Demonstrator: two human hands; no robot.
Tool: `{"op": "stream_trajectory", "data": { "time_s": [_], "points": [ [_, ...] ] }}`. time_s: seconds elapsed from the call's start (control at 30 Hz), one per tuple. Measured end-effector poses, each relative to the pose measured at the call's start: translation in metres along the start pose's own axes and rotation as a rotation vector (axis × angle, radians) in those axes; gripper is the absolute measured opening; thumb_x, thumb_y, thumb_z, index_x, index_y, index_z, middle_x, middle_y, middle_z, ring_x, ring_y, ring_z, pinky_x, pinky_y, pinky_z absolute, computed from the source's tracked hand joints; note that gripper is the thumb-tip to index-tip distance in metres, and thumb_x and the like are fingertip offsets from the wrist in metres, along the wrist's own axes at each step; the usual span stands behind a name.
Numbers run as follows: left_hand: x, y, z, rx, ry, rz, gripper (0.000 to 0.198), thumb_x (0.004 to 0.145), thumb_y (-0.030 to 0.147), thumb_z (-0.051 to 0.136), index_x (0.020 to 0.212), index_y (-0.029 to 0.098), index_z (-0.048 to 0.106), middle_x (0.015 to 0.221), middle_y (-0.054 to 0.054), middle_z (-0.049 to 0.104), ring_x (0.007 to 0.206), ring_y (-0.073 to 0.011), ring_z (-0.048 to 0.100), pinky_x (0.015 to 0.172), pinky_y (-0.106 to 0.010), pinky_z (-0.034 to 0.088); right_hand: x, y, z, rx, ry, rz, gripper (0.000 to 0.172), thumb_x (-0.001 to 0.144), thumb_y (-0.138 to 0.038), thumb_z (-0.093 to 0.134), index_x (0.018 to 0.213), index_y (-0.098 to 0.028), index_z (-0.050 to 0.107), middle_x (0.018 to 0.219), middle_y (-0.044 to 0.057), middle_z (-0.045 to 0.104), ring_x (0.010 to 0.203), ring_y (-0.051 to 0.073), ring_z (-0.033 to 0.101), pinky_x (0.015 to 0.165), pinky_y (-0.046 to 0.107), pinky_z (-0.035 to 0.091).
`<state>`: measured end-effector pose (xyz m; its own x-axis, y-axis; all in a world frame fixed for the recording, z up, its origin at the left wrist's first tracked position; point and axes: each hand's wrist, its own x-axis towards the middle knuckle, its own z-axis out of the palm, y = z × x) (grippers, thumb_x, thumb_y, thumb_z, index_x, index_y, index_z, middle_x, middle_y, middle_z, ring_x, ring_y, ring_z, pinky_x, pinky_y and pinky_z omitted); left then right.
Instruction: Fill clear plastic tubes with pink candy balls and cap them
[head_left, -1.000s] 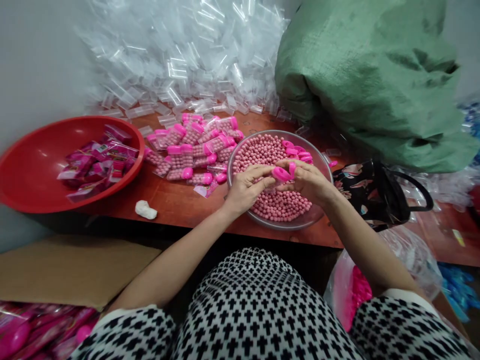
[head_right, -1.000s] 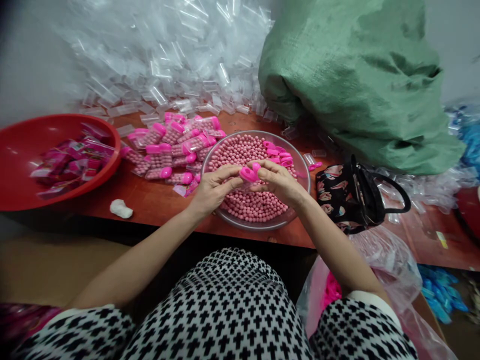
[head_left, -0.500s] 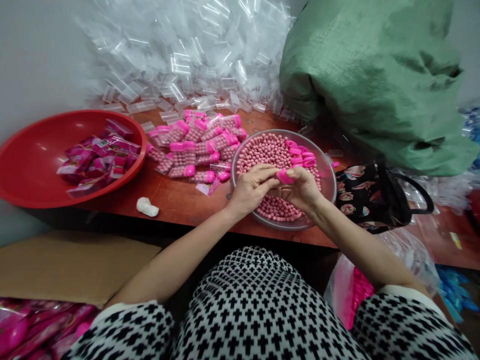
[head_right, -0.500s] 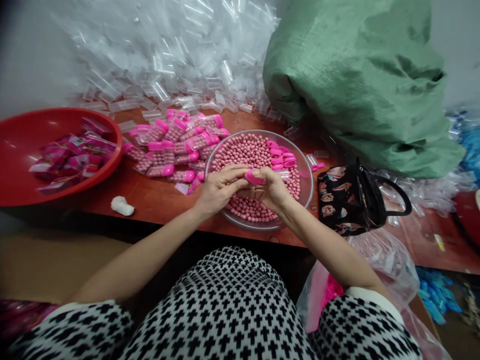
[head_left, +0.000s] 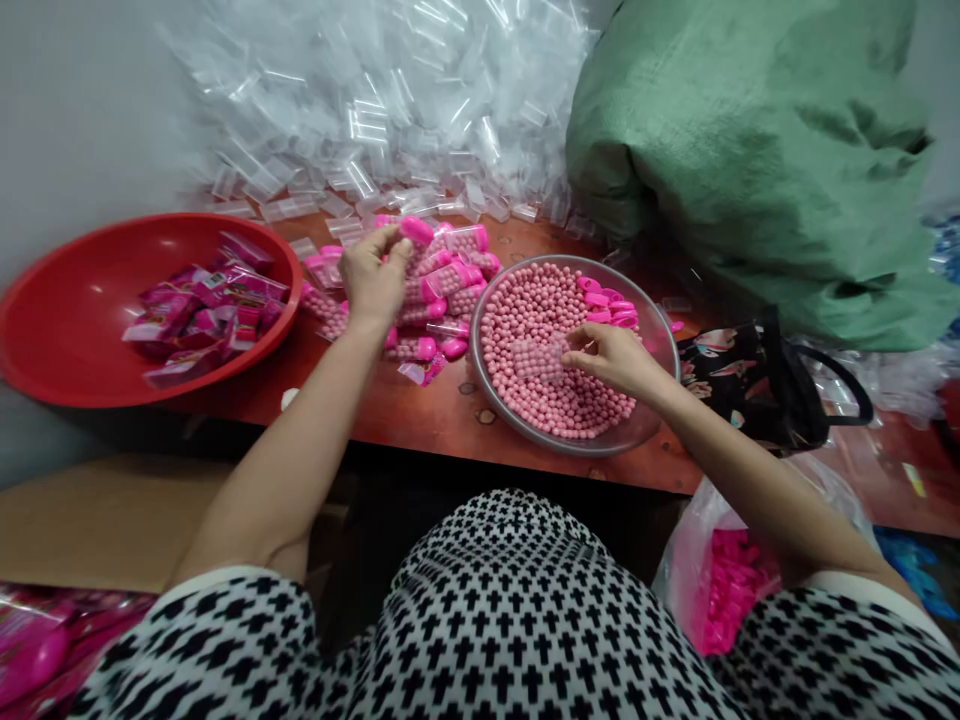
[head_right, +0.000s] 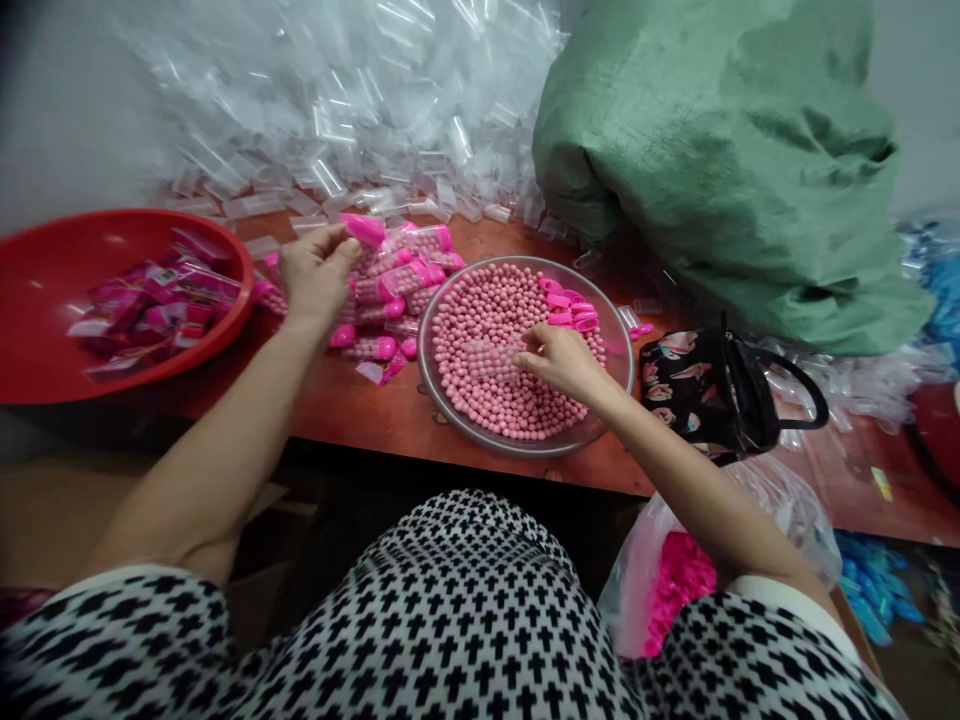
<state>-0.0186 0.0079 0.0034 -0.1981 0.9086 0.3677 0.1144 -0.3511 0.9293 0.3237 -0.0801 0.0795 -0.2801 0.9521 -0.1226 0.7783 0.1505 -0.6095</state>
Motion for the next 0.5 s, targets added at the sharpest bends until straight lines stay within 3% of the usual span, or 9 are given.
{"op": "stream_trajectory", "data": {
  "time_s": [0.1, 0.17, 0.3, 0.37, 0.43, 0.5],
  "points": [
    [0.005, -0.012, -0.012, 0.289, 0.184, 0.076, 0.032, 0.074, 0.043, 0.079, 0.103, 0.03, 0.075, 0.114, -0.005, 0.076, 0.134, -0.0322, 0.056, 0.107, -0.055, 0.039, 0.001, -0.006, 0.011, -0.107, -0.009, 0.027, 0.036, 0.076, -0.025, 0.079, 0.107, -0.013, 0.066, 0.091, 0.007, 0.073, 0.082, 0.021, 0.066, 0.071, 0.03, 0.045],
    [-0.005, -0.003, -0.004, 0.375, 0.158, 0.158, 0.035, 0.078, 0.04, 0.077, 0.111, 0.028, 0.073, 0.122, -0.009, 0.073, 0.135, -0.0303, 0.056, 0.107, -0.056, 0.037, 0.004, -0.007, 0.018, -0.071, -0.009, 0.041, 0.042, 0.075, -0.022, 0.08, 0.112, -0.013, 0.063, 0.087, 0.005, 0.072, 0.079, 0.02, 0.066, 0.069, 0.028, 0.044],
    [-0.042, 0.047, 0.035, 0.381, 0.044, 0.286, 0.029, 0.087, 0.036, 0.071, 0.116, 0.03, 0.072, 0.126, -0.004, 0.073, 0.124, -0.0254, 0.063, 0.111, -0.05, 0.044, 0.01, -0.001, 0.025, 0.087, -0.054, 0.054, 0.033, 0.07, -0.017, 0.078, 0.099, -0.016, 0.062, 0.074, -0.001, 0.067, 0.069, 0.017, 0.062, 0.062, 0.027, 0.043],
    [-0.062, 0.074, 0.059, 0.34, -0.073, 0.3, 0.029, 0.089, 0.031, 0.067, 0.118, 0.027, 0.072, 0.123, -0.004, 0.074, 0.117, -0.0234, 0.067, 0.108, -0.045, 0.05, 0.01, 0.003, 0.024, 0.257, -0.094, 0.114, 0.023, 0.07, -0.017, 0.076, 0.086, -0.017, 0.06, 0.068, -0.002, 0.063, 0.062, 0.015, 0.06, 0.058, 0.027, 0.044],
    [-0.078, 0.094, 0.079, 0.291, -0.193, 0.283, 0.032, 0.09, 0.026, 0.064, 0.121, 0.021, 0.071, 0.121, -0.005, 0.074, 0.111, -0.0223, 0.069, 0.102, -0.042, 0.054, 0.005, 0.005, 0.019, 0.47, -0.091, 0.163, 0.021, 0.07, -0.02, 0.076, 0.081, -0.018, 0.057, 0.067, -0.002, 0.062, 0.059, 0.014, 0.059, 0.056, 0.027, 0.047],
    [-0.092, 0.106, 0.095, 0.235, -0.324, 0.218, 0.038, 0.087, 0.024, 0.065, 0.124, 0.018, 0.069, 0.122, -0.007, 0.073, 0.107, -0.0222, 0.07, 0.097, -0.04, 0.057, -0.003, 0.006, 0.012, 0.654, -0.047, 0.121, 0.028, 0.068, -0.025, 0.08, 0.082, -0.018, 0.057, 0.071, -0.001, 0.064, 0.062, 0.013, 0.061, 0.059, 0.028, 0.052]
  ]
}}
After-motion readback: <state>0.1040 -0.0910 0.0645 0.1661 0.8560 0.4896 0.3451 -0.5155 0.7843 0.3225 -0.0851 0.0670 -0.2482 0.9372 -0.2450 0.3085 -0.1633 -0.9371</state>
